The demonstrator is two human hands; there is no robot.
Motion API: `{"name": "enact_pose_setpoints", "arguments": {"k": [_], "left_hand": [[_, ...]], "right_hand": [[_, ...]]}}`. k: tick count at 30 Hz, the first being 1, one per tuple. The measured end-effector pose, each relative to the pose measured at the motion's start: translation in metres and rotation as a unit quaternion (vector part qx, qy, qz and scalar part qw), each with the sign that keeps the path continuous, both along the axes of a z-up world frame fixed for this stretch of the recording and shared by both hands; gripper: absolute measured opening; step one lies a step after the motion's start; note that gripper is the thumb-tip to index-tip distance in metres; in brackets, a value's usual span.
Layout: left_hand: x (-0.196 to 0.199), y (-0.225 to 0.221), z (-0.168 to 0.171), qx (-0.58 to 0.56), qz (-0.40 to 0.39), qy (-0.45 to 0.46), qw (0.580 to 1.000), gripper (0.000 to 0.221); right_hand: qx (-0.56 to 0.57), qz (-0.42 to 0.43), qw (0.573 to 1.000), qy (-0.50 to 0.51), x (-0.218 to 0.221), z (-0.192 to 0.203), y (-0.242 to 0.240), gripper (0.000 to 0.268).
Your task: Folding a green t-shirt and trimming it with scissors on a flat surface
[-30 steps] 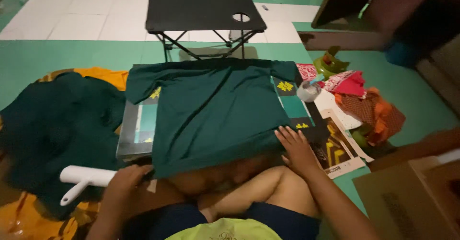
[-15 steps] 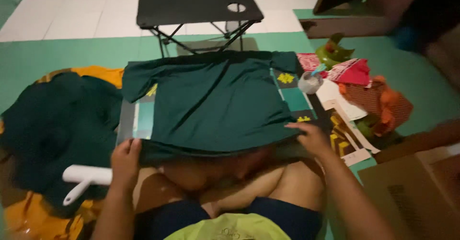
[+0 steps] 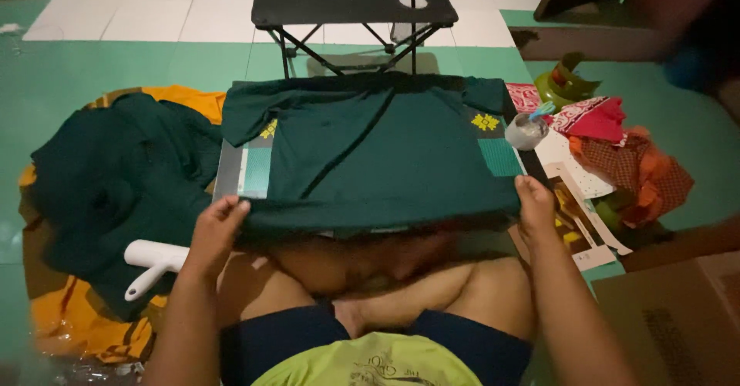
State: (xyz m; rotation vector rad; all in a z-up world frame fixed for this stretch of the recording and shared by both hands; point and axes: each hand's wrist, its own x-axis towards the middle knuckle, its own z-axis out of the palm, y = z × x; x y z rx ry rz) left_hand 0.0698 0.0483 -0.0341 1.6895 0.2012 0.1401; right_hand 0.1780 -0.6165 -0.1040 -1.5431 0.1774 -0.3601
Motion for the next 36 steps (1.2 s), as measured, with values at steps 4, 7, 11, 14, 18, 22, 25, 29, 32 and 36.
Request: {"name": "enact_pose_setpoints", "arguments": {"k": [4,7,11,14,18,22,25,29,32,36], "left_hand": [[0.028,-0.009,-0.002,0.017,0.065,-0.062,0.996,0.014],[0.032,-0.019,0.010,0.042,0.116,-0.088,0.988,0.018],[0.008,-0.010,0.018,0.111,0.117,-0.065,0.985,0.033],[-0.031,0.005,0.027,0.089,0.076,-0.027,0.993,0.031],[-0.087,0.020,0.011,0.117,0.019,-0.014,0.993,0.030],[-0.116,0.016,0.053,0.128,-0.025,0.131,0.983,0.040],[-0.125,0.027,0.045,0.123,-0.084,0.119,0.982,0.031],[-0.128,0.035,0.043,0.043,-0.105,0.121,0.986,0.028],[-0.131,0.048,0.029,0.006,-0.164,0.106,0.981,0.030],[-0.134,0.057,0.027,-0.017,-0.190,0.121,0.974,0.026]], "right_hand": [[-0.019,-0.025,0.999,-0.021,-0.006,0.041,0.035,0.024],[-0.002,-0.048,0.997,-0.054,-0.004,0.046,0.041,0.023],[0.030,-0.028,0.999,-0.029,-0.031,0.065,0.049,0.025],[-0.005,0.032,0.999,0.035,-0.074,0.090,0.049,0.027],[-0.174,0.093,0.939,0.280,-0.105,0.112,0.032,0.070],[-0.024,0.217,0.954,0.207,-0.128,0.102,0.020,0.030],[0.047,0.331,0.909,0.250,-0.139,0.116,0.030,0.040],[-0.066,0.373,0.897,0.225,-0.141,0.115,0.023,0.040],[-0.099,0.391,0.894,0.196,-0.139,0.108,0.004,0.045],[-0.120,0.400,0.903,0.099,-0.144,0.113,-0.007,0.044]]}}
